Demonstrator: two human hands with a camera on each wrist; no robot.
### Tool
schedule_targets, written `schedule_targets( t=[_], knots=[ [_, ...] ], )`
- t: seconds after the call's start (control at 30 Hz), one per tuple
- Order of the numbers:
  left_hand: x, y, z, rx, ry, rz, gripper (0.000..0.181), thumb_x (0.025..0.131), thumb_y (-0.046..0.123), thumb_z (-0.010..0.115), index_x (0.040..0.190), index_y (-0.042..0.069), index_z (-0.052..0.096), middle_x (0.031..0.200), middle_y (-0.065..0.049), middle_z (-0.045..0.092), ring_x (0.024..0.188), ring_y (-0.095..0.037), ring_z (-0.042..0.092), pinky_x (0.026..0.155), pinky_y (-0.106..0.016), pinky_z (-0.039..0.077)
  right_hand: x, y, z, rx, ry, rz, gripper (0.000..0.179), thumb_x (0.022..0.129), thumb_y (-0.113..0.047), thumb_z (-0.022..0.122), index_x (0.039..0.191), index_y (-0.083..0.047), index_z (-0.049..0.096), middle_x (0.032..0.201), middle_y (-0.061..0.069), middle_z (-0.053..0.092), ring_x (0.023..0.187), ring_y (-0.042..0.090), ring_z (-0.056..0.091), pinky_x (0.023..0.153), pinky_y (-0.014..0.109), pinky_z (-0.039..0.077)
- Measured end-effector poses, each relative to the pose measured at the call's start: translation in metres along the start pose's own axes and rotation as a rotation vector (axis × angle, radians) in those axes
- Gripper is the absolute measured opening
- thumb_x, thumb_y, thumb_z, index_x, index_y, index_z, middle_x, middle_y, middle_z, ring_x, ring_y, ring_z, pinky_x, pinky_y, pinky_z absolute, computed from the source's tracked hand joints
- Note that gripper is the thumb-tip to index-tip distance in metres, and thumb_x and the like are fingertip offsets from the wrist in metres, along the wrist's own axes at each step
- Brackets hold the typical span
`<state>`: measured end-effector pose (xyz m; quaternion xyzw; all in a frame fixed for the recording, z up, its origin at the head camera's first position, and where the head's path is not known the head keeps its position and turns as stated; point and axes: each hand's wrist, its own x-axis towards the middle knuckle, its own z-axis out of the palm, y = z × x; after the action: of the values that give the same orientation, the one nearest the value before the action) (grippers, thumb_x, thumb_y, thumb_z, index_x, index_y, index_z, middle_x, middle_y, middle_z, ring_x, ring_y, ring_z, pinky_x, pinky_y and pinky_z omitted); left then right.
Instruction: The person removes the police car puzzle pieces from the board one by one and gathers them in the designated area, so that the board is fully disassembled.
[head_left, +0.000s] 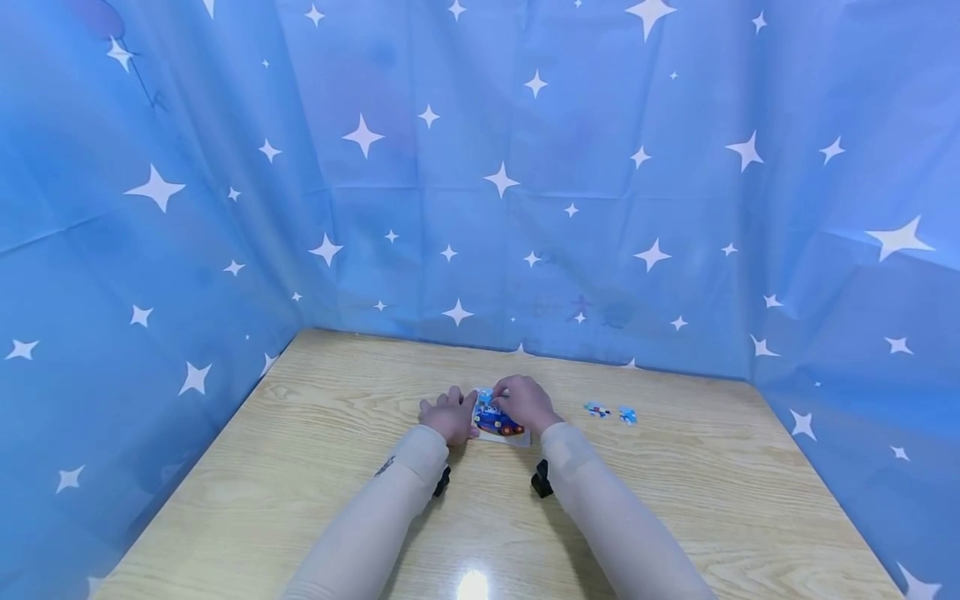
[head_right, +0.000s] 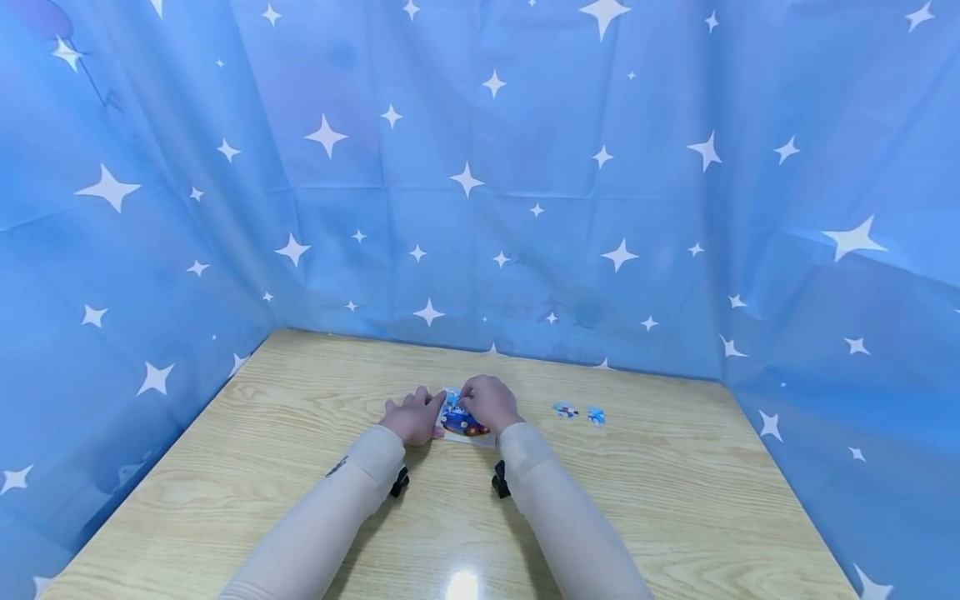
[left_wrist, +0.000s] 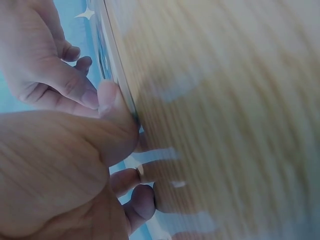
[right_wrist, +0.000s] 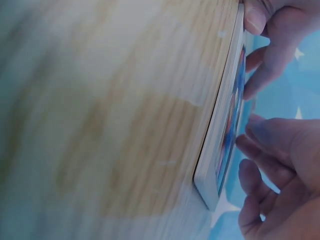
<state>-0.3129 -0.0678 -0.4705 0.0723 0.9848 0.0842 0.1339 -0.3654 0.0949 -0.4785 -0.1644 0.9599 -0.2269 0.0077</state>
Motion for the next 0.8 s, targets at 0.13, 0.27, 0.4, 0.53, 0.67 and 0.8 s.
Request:
schedule_targets(
  t=[0.13, 0.27, 0.4, 0.53, 0.67, 0.8],
  knots=[
    [0.001, 0.0, 0.001, -0.006, 0.005, 0.002, 0.071, 0.101, 0.045, 0.057, 0.162, 0.025, 0.028, 0.125, -0.006, 0.041, 0.099, -0.021, 0.04, 0.084, -0.047, 0.027, -0.001, 0.003, -0.002, 0.027, 0.009, 0.01, 0.006, 0.096, -0.018, 0.073, 0.093, -0.016, 0.079, 0.11, 0.003, 0.073, 0.099, 0.022, 0.067, 0.091, 0.044, 0.053],
    [-0.003, 0.0, -0.001, -0.008, 0.013, 0.002, 0.07, 0.101, 0.044, 0.058, 0.162, 0.025, 0.029, 0.126, -0.006, 0.041, 0.102, -0.021, 0.041, 0.085, -0.047, 0.028, -0.004, 0.006, -0.005, 0.047, 0.016, 0.011, 0.006, 0.096, -0.019, 0.073, 0.094, -0.015, 0.078, 0.105, 0.002, 0.073, 0.09, 0.018, 0.066, 0.086, 0.043, 0.053],
    [-0.005, 0.001, -0.001, -0.01, 0.011, -0.001, 0.071, 0.101, 0.044, 0.057, 0.163, 0.025, 0.028, 0.125, -0.005, 0.041, 0.104, -0.022, 0.041, 0.087, -0.048, 0.028, -0.008, 0.009, -0.009, 0.064, 0.028, 0.003, 0.007, 0.097, -0.017, 0.072, 0.096, -0.014, 0.077, 0.108, 0.004, 0.072, 0.089, 0.019, 0.065, 0.086, 0.044, 0.052],
    [-0.003, 0.001, 0.0, -0.011, 0.01, -0.001, 0.071, 0.101, 0.044, 0.057, 0.163, 0.024, 0.028, 0.13, -0.007, 0.041, 0.107, -0.023, 0.042, 0.088, -0.048, 0.029, -0.011, 0.015, -0.012, 0.08, 0.038, -0.005, 0.008, 0.097, -0.016, 0.07, 0.099, -0.012, 0.077, 0.117, 0.006, 0.071, 0.107, 0.025, 0.065, 0.095, 0.047, 0.05],
    [0.001, 0.001, 0.002, -0.004, 0.012, -0.001, 0.071, 0.101, 0.043, 0.057, 0.162, 0.023, 0.029, 0.134, -0.008, 0.041, 0.109, -0.023, 0.043, 0.09, -0.049, 0.031, -0.013, 0.02, -0.015, 0.096, 0.039, 0.005, 0.009, 0.097, -0.016, 0.07, 0.1, -0.011, 0.078, 0.119, 0.007, 0.071, 0.117, 0.029, 0.062, 0.1, 0.049, 0.047],
    [-0.001, 0.001, 0.002, -0.015, 0.012, -0.005, 0.07, 0.101, 0.042, 0.058, 0.162, 0.024, 0.029, 0.13, -0.007, 0.041, 0.106, -0.023, 0.042, 0.089, -0.049, 0.03, -0.016, 0.024, -0.019, 0.104, 0.037, 0.026, 0.008, 0.097, -0.015, 0.07, 0.098, -0.012, 0.077, 0.115, 0.006, 0.072, 0.113, 0.028, 0.063, 0.097, 0.049, 0.048]
  ],
)
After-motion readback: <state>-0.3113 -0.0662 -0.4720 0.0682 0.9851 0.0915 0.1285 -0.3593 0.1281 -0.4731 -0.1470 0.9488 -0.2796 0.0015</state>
